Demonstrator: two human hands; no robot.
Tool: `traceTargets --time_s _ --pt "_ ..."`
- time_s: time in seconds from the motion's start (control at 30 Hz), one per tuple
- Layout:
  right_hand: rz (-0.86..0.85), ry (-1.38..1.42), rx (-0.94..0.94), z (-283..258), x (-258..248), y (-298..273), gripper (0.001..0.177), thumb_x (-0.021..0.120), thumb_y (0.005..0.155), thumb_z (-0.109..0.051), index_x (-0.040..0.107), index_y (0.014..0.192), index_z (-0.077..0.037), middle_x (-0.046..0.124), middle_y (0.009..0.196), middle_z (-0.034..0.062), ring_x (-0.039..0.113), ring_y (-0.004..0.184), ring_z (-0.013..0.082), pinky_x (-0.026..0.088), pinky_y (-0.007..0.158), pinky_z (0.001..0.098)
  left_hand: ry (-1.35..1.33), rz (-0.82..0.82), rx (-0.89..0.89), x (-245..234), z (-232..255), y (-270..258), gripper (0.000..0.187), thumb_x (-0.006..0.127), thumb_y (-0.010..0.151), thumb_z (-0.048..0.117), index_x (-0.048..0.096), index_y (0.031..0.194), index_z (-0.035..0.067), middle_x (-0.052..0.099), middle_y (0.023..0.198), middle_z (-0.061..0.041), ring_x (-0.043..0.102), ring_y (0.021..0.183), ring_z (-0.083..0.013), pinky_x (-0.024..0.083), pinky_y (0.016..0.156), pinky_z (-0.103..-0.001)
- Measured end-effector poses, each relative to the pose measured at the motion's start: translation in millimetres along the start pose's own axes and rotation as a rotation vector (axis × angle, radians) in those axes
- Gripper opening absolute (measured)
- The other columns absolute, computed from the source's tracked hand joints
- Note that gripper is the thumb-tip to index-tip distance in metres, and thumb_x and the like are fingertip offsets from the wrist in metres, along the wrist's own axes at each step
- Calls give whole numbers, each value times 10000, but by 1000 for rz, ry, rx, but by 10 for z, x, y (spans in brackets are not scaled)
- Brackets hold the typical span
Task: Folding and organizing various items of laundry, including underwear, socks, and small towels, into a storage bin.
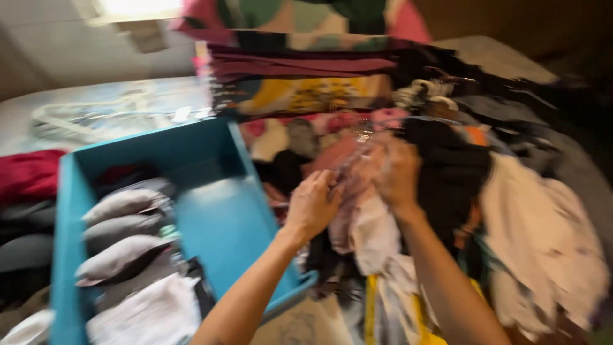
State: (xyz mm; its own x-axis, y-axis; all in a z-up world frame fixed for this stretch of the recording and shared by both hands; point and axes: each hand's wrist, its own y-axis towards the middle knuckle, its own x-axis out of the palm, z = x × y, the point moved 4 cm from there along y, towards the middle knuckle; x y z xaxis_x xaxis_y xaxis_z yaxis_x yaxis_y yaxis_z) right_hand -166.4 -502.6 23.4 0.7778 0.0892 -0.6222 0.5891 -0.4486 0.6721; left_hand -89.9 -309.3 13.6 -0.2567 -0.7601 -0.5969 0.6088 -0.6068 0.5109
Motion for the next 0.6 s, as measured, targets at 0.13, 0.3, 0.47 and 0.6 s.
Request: traceTargets --time_s 0.13,0.3,0.47,0.6 --pt "67 -381 -76 903 -916 -26 657 834 685 -239 659 1299 -83 618 1343 165 461 1252 387 296 970 631 -251 -97 -90 993 360 64 234 649 895 126 666 1115 51 722 947 -170 713 909 -361 548 811 -446" --pt "-488 -440 -88 1584 -1225 20 312 859 726 -189 712 1000 -162 717 998 33 542 1220 268 342 1038 596 -393 -73 -46 1270 1082 293 382 700 816 142 627 1179 49 689 949 -125 697 838 -340 558 760 -436" --pt "-449 341 27 1421 -1750 151 244 801 843 -164 660 1025 -82 681 939 10 634 920 155 518 822 346 -306 95 392 1491 1528 574 618 850 664 229 607 1184 -3 662 992 -181 629 899 -377 502 780 -422" --pt "-735 743 381 1188 -2205 284 231 807 751 -52 697 953 -69 725 807 9 658 756 106 507 683 276 -870 -269 -6 1539 1514 1068 180 724 925 159 735 1046 26 688 912 -3 601 877 -90 510 800 -277"
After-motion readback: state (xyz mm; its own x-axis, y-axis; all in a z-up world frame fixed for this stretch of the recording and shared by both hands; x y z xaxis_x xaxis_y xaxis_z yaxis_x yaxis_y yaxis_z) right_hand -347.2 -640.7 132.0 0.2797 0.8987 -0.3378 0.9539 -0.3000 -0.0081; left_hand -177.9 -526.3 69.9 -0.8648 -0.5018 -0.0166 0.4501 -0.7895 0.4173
